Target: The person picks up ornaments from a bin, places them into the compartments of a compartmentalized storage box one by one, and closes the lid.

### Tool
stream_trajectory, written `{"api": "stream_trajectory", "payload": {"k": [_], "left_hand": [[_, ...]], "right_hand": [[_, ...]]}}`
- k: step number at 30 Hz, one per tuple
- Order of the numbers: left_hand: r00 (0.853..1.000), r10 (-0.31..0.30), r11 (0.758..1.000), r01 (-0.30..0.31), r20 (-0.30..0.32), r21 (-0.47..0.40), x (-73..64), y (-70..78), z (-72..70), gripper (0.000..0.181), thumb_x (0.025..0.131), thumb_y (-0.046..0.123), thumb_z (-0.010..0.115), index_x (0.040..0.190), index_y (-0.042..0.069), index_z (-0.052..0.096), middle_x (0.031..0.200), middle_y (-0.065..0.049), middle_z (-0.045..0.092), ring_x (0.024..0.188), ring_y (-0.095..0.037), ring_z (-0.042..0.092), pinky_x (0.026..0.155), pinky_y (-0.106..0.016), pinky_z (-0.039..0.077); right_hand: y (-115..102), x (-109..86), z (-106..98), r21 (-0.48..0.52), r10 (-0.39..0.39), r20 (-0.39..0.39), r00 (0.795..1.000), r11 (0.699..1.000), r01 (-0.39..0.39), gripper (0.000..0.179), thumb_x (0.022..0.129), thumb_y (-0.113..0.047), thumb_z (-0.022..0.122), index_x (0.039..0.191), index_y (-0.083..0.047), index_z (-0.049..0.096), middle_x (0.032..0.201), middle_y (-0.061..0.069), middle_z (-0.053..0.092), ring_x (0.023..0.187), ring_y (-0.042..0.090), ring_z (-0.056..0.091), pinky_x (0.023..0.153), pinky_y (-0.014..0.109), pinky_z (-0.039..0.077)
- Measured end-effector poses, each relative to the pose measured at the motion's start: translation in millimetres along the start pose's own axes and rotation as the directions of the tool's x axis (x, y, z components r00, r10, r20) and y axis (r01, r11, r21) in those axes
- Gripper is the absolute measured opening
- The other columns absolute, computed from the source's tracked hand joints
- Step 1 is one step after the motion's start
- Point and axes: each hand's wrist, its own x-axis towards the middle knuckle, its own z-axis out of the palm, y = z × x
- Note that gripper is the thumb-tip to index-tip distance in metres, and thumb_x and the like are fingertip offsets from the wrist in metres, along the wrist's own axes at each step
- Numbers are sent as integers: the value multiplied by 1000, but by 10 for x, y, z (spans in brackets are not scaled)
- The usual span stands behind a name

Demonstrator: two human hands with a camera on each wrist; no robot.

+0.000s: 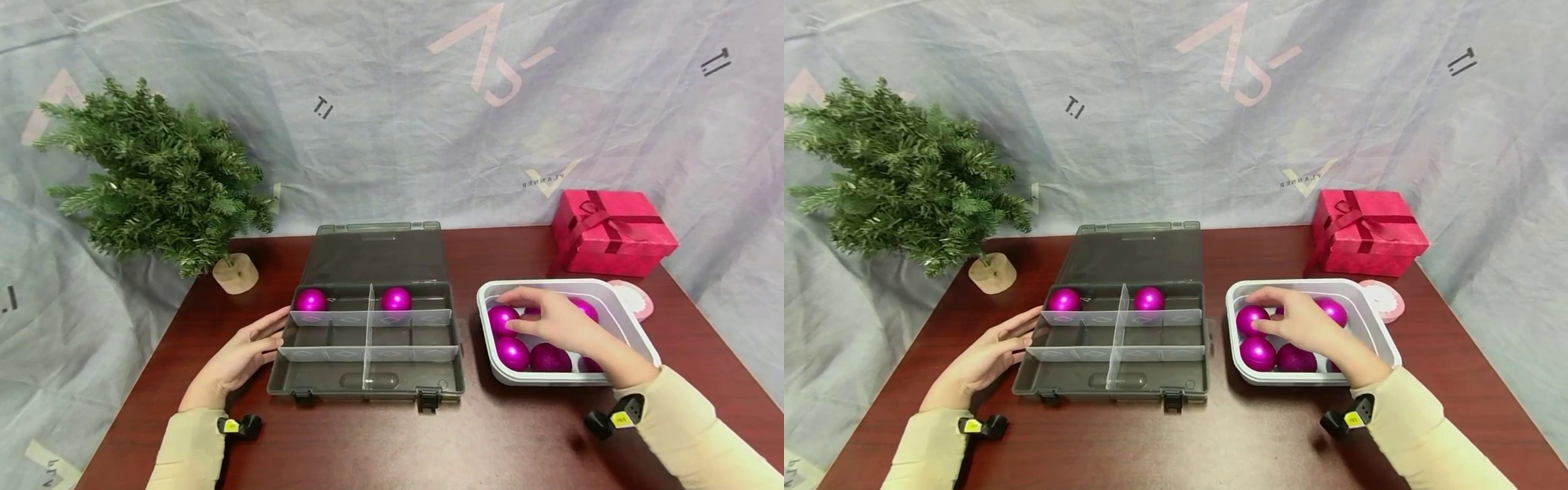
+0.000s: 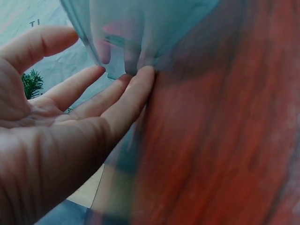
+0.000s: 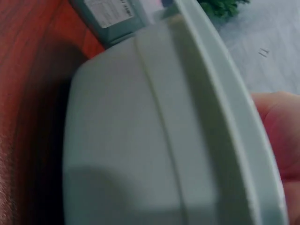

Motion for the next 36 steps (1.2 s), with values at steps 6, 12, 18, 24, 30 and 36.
{"api": "stream_trajectory", "payload": {"k": [6, 12, 18, 24, 30, 36], "left_hand": [[1000, 2, 1000, -2, -1, -4, -5, 0, 3, 64, 105, 2, 49, 162, 1, 19, 164, -31, 11, 130, -9, 50, 97, -30, 49], [1000, 5, 1000, -5, 4, -14, -6, -4, -1, 64, 105, 1, 48, 162, 1, 19, 164, -31, 12, 129, -11, 51, 97, -31, 49], [1000, -1, 1000, 0, -5, -7, 2, -9, -8, 64, 105, 2, 49, 162, 0, 18, 164, -31, 11, 128, -9, 51, 96, -31, 49], [1000, -3, 1000, 3, -9, -2, 6, -13, -15, 65, 105, 2, 49, 162, -1, 18, 164, -31, 10, 128, -8, 50, 96, -30, 49], [1000, -6, 1000, 6, -14, 1, 4, -13, -13, 65, 105, 2, 50, 162, -1, 18, 164, -31, 11, 128, -7, 50, 96, -30, 49], [1000, -3, 1000, 3, -12, -6, 3, -4, -1, 64, 105, 2, 50, 162, -1, 19, 163, -31, 12, 128, -9, 51, 96, -31, 49]], "right_hand": [[24, 35, 95, -149, -19, -4, 1000, 989, 18, 42, 82, -11, 84, 122, -6, 71, 115, 10, 73, 102, 28, 68, 87, 52, 52], [45, 32, 125, -162, -17, -2, 1000, 987, 17, 44, 80, -7, 85, 122, -6, 70, 111, 11, 73, 102, 33, 70, 88, 54, 53], [20, 8, 88, -138, -2, -39, 999, 990, -3, 44, 81, -7, 85, 122, -9, 70, 113, 10, 73, 104, 35, 70, 89, 56, 52], [-80, -24, 40, -127, 57, -99, 993, 989, -69, 46, 81, -9, 85, 124, -10, 69, 113, 12, 72, 103, 34, 70, 88, 55, 53], [-287, -51, -39, -67, 155, -168, 974, 983, -168, 48, 84, -14, 84, 128, -9, 66, 113, 20, 71, 105, 42, 68, 78, 49, 57], [-460, -25, -3, 19, 126, -271, 954, 992, -126, 49, 84, -10, 85, 129, -8, 66, 118, 18, 70, 103, 40, 70, 71, 26, 56]]}}
